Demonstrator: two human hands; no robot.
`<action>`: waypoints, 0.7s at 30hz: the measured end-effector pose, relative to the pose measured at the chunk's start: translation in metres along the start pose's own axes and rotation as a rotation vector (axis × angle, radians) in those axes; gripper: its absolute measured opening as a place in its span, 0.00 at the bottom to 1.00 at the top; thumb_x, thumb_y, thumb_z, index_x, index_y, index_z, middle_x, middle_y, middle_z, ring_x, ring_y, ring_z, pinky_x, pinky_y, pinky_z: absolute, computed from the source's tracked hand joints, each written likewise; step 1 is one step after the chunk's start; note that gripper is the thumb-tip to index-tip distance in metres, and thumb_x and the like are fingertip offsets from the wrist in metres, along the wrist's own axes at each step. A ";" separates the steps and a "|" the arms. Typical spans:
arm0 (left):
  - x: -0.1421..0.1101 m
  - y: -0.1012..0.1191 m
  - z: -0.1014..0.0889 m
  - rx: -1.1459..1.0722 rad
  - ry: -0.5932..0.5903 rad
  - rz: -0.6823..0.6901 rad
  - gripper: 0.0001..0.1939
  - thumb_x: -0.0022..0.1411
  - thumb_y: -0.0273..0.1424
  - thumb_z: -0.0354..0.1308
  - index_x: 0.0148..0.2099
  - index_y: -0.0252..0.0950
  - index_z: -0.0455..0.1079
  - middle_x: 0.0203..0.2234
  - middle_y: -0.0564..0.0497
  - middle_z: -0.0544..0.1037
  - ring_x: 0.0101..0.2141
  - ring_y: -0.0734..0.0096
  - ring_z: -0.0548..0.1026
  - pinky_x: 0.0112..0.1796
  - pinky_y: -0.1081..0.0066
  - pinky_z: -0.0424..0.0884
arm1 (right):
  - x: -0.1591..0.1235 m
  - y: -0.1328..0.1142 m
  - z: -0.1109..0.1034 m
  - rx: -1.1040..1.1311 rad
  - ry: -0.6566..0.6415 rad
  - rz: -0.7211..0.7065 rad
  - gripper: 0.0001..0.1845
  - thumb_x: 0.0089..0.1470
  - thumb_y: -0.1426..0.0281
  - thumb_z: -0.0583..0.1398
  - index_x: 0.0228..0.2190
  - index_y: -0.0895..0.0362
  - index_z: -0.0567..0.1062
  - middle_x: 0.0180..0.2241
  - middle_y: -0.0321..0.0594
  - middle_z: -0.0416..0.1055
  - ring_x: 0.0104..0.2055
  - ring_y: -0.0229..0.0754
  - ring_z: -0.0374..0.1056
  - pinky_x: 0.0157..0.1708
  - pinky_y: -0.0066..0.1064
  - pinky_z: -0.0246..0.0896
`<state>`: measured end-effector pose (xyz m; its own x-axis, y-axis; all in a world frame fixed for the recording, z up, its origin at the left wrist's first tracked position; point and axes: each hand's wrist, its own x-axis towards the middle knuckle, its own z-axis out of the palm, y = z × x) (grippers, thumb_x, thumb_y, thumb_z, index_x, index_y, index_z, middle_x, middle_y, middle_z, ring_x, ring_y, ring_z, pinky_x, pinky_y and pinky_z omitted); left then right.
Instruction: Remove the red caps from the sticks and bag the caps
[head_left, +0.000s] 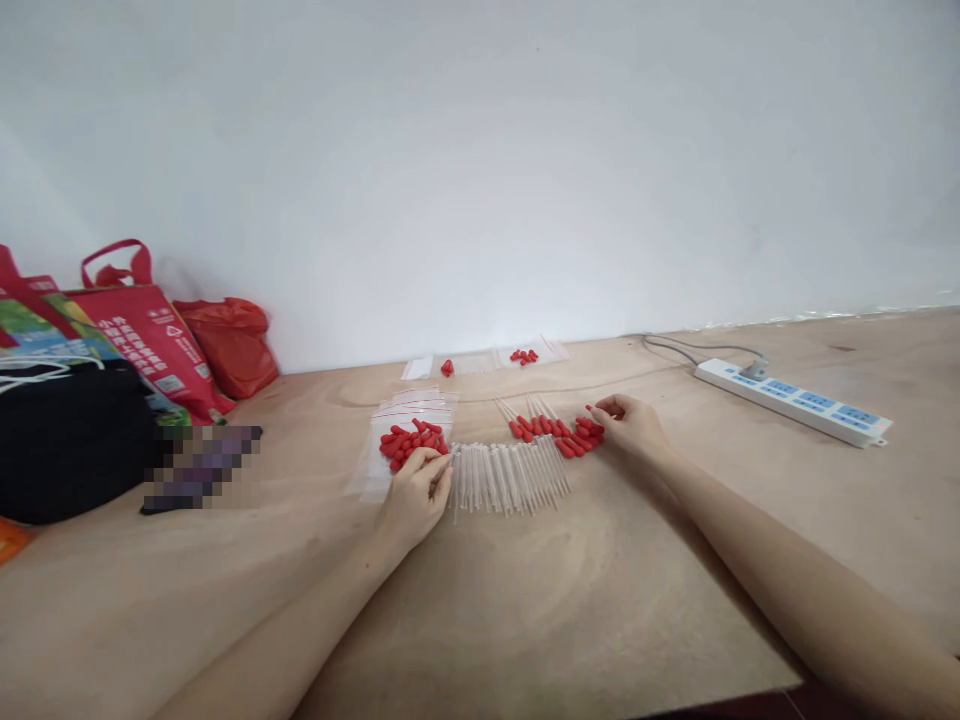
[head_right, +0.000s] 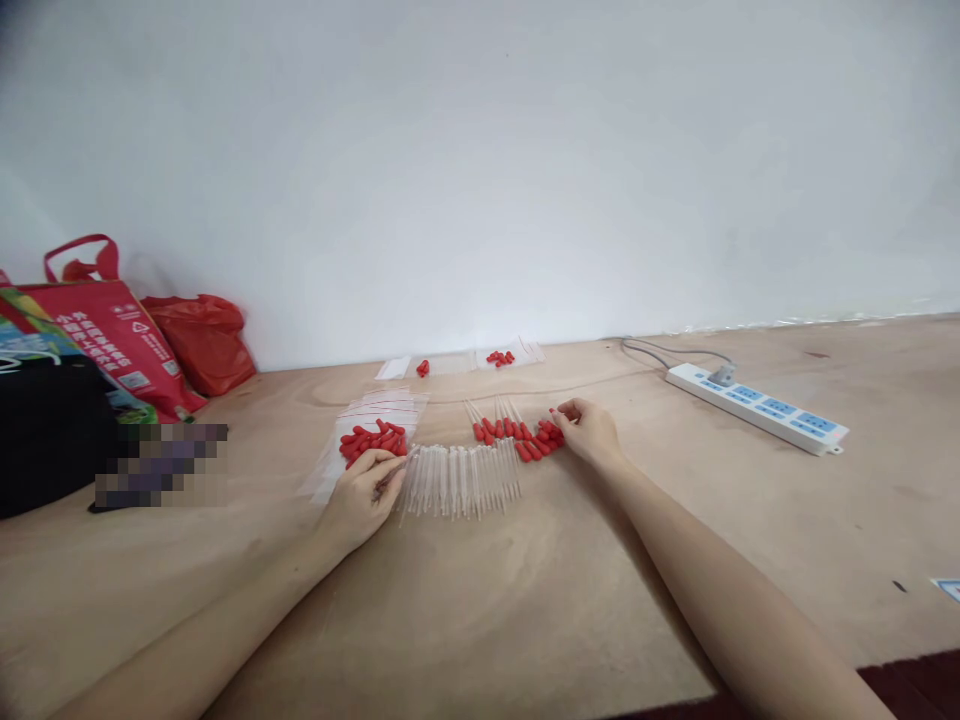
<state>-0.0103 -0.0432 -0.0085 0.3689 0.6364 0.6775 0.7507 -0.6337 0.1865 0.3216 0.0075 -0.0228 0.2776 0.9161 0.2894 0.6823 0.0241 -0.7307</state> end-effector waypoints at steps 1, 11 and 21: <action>0.000 0.002 -0.001 -0.006 -0.009 0.008 0.11 0.59 0.28 0.46 0.39 0.32 0.69 0.30 0.48 0.69 0.29 0.73 0.71 0.30 0.74 0.70 | 0.000 0.001 0.001 -0.018 -0.013 -0.005 0.15 0.45 0.61 0.55 0.30 0.57 0.75 0.26 0.39 0.73 0.26 0.37 0.65 0.25 0.27 0.55; 0.001 0.011 -0.015 -0.127 -0.213 -0.105 0.19 0.56 0.38 0.51 0.46 0.31 0.65 0.38 0.45 0.66 0.28 0.74 0.69 0.29 0.72 0.70 | -0.001 -0.003 -0.007 -0.158 -0.066 0.019 0.18 0.50 0.58 0.51 0.26 0.55 0.76 0.24 0.40 0.74 0.28 0.40 0.67 0.27 0.28 0.55; -0.003 -0.010 -0.036 -0.233 -0.606 0.000 0.43 0.42 0.49 0.61 0.58 0.42 0.52 0.54 0.43 0.54 0.53 0.53 0.57 0.51 0.56 0.58 | -0.002 -0.003 -0.008 0.018 -0.183 -0.001 0.23 0.37 0.52 0.60 0.30 0.57 0.75 0.29 0.40 0.74 0.29 0.39 0.68 0.28 0.26 0.59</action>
<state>-0.0380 -0.0542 0.0132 0.6637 0.7287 0.1690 0.6375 -0.6692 0.3818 0.3244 0.0021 -0.0167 0.1486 0.9734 0.1742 0.6700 0.0305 -0.7417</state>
